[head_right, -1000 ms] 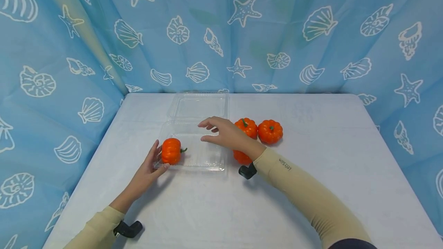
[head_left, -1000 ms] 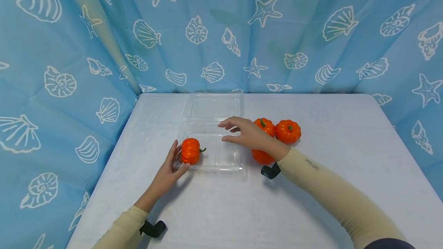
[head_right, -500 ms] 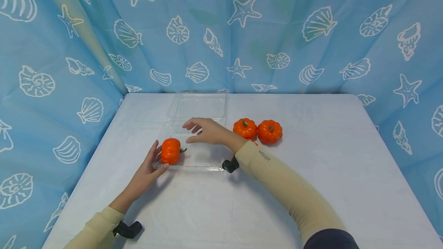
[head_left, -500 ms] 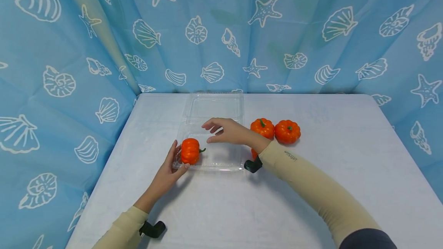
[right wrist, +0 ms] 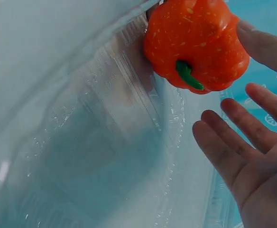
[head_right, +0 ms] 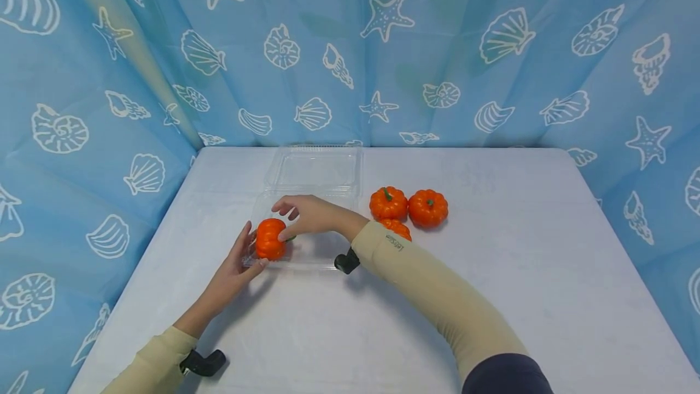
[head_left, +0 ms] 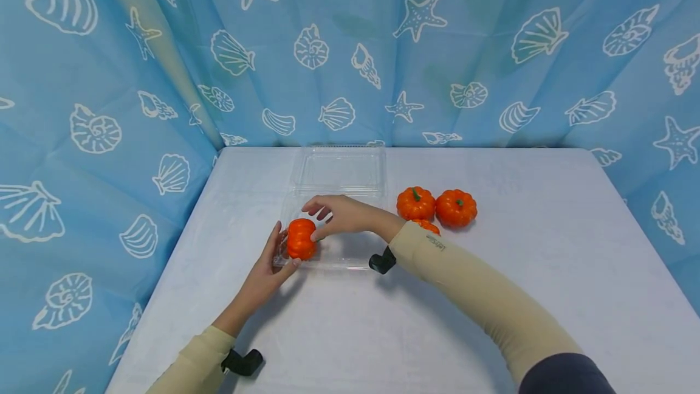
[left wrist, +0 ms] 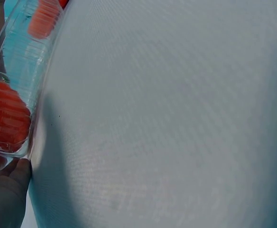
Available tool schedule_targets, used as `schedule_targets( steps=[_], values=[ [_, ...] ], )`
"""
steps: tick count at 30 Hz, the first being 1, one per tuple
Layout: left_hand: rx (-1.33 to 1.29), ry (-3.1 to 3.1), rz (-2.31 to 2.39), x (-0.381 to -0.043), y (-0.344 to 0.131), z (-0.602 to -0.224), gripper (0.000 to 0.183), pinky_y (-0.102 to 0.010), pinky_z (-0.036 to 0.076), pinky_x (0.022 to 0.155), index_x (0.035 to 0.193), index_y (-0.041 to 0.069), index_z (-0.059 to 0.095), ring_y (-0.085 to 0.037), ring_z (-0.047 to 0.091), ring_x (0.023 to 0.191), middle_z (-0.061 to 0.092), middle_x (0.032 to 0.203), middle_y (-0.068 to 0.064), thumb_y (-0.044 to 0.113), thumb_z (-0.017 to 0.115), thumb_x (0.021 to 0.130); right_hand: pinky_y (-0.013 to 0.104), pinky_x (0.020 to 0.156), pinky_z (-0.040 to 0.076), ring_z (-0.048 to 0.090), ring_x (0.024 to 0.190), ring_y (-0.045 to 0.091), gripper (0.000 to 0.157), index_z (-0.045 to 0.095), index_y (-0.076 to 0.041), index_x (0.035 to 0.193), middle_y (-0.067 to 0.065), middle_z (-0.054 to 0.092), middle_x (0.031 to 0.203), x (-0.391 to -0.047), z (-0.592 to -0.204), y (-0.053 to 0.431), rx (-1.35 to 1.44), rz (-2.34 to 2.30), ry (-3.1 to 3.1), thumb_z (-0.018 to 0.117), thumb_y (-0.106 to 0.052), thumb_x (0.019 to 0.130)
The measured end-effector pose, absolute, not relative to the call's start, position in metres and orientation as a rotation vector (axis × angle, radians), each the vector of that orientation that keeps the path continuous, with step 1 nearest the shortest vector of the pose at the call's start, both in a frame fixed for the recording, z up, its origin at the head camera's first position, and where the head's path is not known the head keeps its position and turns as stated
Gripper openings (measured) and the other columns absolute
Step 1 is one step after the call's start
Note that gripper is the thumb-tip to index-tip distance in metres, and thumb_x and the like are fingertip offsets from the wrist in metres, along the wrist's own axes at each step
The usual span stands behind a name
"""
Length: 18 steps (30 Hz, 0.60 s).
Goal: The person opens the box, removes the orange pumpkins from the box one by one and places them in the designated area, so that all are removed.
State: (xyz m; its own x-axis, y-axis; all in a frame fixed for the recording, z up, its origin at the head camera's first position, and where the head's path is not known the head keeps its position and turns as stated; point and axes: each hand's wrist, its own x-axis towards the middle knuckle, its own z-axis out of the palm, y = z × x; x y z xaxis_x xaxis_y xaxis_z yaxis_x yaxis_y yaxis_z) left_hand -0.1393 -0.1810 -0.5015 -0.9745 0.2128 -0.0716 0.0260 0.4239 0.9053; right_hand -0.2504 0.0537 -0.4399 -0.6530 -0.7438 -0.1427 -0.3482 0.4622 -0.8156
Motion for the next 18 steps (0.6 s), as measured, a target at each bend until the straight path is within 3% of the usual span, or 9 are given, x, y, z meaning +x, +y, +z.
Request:
schedule_targets(
  steps=[6, 18],
  values=[
    [0.208, 2.497, 1.578, -0.139, -0.181, -0.500, 0.092, -0.054, 0.044, 0.109, 0.166, 0.025, 0.006, -0.036, 0.033, 0.149, 0.026, 0.167, -0.012, 0.032, 0.069, 0.098, 0.033, 0.100, 0.053, 0.057, 0.126, 0.025, 0.067, 0.051, -0.013, 0.146, 0.006, 0.057, 0.142, -0.251, -0.443, 0.045, -0.893, -1.010, 2.219, 0.082, -0.024, 0.088],
    [0.224, 2.513, 1.563, -0.139, -0.180, -0.500, 0.091, -0.055, 0.041, 0.110, 0.166, 0.021, 0.006, -0.034, 0.031, 0.150, 0.026, 0.166, -0.012, 0.026, 0.068, 0.099, 0.032, 0.101, 0.051, 0.059, 0.120, 0.020, 0.055, 0.050, -0.015, 0.133, 0.002, 0.059, 0.133, -0.250, -0.441, 0.049, -0.893, -0.974, 2.252, 0.082, -0.022, 0.088]
  ],
)
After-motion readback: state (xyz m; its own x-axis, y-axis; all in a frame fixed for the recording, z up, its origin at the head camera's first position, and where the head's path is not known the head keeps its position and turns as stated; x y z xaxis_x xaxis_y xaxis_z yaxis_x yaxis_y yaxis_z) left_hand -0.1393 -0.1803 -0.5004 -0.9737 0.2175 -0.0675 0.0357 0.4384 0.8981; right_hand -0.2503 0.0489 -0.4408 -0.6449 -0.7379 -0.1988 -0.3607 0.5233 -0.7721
